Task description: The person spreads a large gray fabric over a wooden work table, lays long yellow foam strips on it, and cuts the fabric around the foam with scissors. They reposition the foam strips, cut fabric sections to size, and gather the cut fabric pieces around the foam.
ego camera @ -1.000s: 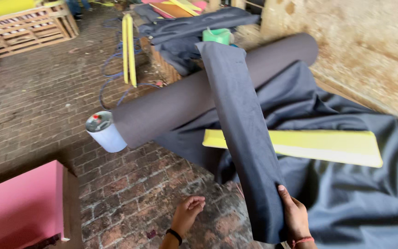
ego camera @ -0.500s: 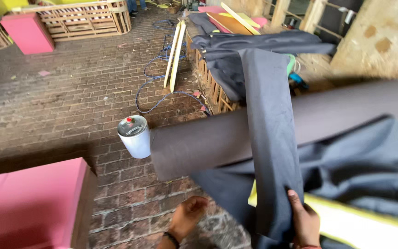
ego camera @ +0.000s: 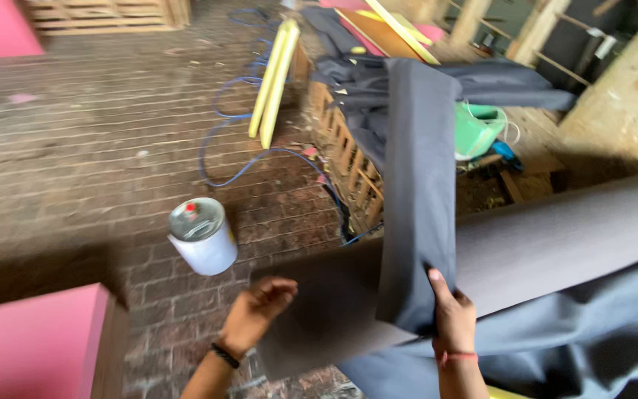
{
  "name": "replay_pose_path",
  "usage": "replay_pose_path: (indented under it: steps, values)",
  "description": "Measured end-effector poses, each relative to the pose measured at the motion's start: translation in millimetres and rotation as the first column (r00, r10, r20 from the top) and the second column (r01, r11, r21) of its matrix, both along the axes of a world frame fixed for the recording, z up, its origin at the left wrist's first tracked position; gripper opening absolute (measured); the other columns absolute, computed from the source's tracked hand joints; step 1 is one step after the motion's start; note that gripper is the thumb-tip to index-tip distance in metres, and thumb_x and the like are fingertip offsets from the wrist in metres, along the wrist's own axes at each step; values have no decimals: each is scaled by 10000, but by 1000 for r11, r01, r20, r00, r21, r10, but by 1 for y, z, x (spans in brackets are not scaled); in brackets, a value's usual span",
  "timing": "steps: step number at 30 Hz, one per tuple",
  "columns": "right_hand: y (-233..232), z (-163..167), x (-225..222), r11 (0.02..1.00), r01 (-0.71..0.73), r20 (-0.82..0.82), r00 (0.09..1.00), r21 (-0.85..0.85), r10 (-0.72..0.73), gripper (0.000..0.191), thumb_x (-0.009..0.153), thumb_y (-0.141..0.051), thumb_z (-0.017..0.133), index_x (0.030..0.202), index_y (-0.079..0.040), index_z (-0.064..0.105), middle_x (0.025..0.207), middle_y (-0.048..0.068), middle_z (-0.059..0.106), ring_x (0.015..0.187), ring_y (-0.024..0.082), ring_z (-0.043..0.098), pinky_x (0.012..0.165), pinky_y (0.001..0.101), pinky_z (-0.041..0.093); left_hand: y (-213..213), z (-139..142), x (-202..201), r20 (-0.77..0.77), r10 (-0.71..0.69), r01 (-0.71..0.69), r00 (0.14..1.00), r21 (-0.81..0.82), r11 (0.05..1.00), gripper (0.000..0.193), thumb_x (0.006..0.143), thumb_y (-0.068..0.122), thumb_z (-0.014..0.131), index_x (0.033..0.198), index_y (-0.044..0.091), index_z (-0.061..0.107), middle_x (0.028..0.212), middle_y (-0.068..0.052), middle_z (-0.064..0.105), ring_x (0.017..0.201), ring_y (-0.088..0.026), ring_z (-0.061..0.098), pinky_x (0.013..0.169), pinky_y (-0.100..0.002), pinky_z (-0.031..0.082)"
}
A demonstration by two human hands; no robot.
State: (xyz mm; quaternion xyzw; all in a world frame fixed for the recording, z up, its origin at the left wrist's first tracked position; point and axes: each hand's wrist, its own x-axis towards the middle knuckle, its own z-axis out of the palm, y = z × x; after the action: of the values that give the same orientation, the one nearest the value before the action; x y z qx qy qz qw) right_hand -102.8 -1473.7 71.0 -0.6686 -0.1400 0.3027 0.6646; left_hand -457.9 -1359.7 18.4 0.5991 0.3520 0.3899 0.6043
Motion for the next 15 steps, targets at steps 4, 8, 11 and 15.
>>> replay_pose_path:
  steps: [4,8,11,15]
  values:
    - [81,0,-73,991,131,66,989,-1,-131,651,817,-355,857,1151,179,693,1037,177,728,859,208,646,787,337,536,124,-34,-83,149,-106,116,983,-60,991,266,950,88,649,1185,-19,712,1087,-86,767,1031,-143,705,914,-276,560]
    - [156,27,-136,974,227,16,974,-3,-227,648,784,-354,856,1155,145,671,1014,155,753,844,198,698,773,320,557,228,-45,-136,176,-182,217,968,-208,954,329,927,115,671,1227,-21,684,1103,-133,756,1036,-171,710,893,-299,561]
    - [198,37,-175,958,286,21,958,-3,-286,638,790,-359,852,1157,136,688,1004,152,759,830,183,693,760,311,550,290,-29,-137,63,-289,296,955,-219,930,321,920,128,692,1207,-18,684,1126,-126,761,1075,-163,724,925,-303,562]
    - [213,48,-190,949,314,10,949,27,-314,629,797,-360,844,1139,150,711,986,169,768,802,188,691,740,315,550,324,14,-69,92,-487,496,869,-143,857,344,931,184,690,1206,-22,682,1192,-80,759,1105,-158,721,943,-302,572]
